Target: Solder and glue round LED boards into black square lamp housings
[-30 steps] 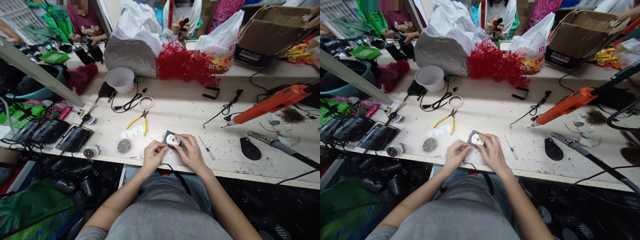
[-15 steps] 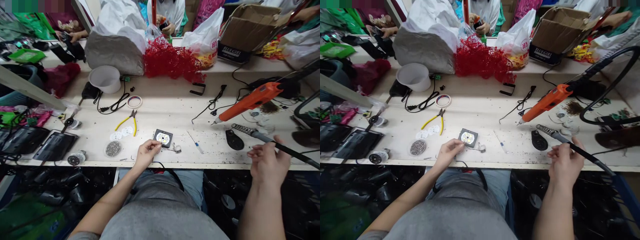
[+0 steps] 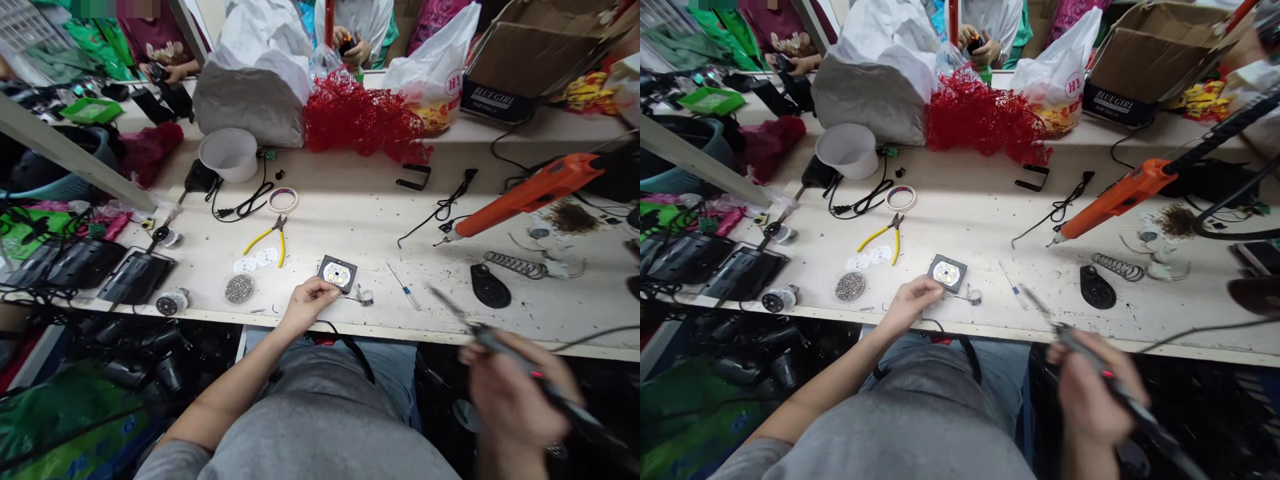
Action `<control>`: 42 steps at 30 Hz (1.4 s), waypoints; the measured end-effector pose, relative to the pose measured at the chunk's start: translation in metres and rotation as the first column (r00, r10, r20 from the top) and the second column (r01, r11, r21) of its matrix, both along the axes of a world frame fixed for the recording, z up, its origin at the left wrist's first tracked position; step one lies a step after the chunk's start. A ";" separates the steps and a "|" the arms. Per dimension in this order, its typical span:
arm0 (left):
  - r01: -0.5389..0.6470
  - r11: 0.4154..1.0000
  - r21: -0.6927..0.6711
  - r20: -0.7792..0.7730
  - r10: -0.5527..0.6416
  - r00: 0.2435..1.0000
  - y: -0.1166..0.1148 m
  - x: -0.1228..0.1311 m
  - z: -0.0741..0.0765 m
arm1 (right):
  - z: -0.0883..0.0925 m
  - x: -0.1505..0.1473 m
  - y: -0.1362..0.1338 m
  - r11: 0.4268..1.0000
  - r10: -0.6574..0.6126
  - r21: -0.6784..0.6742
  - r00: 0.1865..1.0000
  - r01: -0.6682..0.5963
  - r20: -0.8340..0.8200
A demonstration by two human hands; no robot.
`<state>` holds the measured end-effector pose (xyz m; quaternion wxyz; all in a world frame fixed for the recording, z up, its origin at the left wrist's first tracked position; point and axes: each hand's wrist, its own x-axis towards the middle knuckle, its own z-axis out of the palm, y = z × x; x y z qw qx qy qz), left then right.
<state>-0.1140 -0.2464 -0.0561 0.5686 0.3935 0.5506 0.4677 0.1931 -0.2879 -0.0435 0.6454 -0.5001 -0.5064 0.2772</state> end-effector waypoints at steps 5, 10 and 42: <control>0.032 0.999 0.011 0.035 -0.032 0.999 0.002 -0.003 0.005 | -0.021 -0.101 0.000 0.948 0.312 -0.072 0.950 -0.310 0.018; 0.028 1.000 -0.012 0.109 -0.026 0.994 0.002 -0.003 0.008 | -0.041 -0.101 0.003 0.921 0.382 -0.087 0.924 -0.380 0.006; -0.010 0.999 -0.044 0.084 0.013 0.996 0.005 0.001 0.007 | -0.029 -0.098 0.002 0.915 0.403 -0.044 0.914 -0.401 0.053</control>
